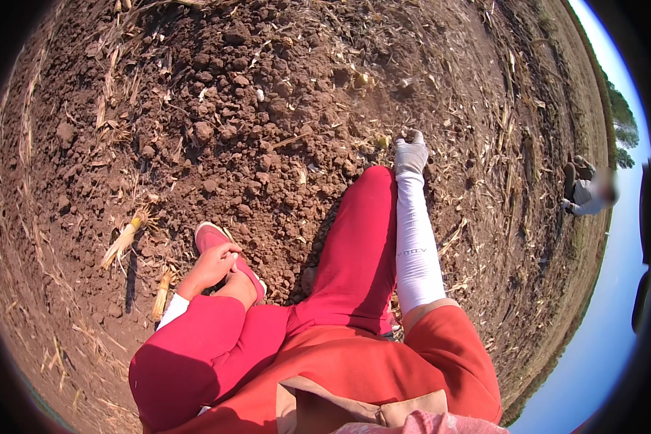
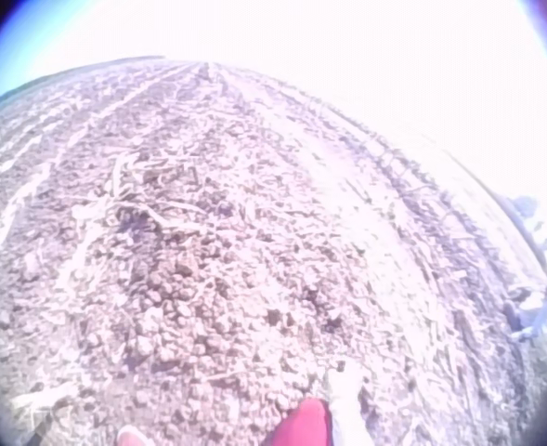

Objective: The person repeatedly bends and reaches to pull dry corn stalks and debris from the soil surface, gathering them into small piles. The person moves along the field, clearing debris from multiple spots.

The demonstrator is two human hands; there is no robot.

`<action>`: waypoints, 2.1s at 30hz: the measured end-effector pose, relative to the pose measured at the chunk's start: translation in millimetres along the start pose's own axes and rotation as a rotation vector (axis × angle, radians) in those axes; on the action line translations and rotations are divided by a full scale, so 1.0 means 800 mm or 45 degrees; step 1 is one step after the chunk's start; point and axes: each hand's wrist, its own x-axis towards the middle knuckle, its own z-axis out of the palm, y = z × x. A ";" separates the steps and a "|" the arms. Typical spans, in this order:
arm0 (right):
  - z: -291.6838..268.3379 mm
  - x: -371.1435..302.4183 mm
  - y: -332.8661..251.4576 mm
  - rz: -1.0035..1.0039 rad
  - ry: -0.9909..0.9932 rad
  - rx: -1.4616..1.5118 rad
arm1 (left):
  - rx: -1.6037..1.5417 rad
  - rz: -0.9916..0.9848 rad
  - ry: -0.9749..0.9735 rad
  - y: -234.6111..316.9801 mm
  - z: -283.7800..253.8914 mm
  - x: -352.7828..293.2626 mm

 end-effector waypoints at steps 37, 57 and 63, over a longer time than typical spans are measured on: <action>-0.016 0.005 -0.068 0.141 0.101 -0.882 | -0.054 -0.032 0.006 0.010 0.000 -0.001; 0.089 -0.105 -0.172 -1.167 -0.423 -0.072 | -0.100 -0.026 0.026 0.002 -0.004 0.001; 0.065 -0.087 -0.178 -0.724 -0.184 0.403 | -0.070 -0.068 0.004 0.002 -0.007 -0.002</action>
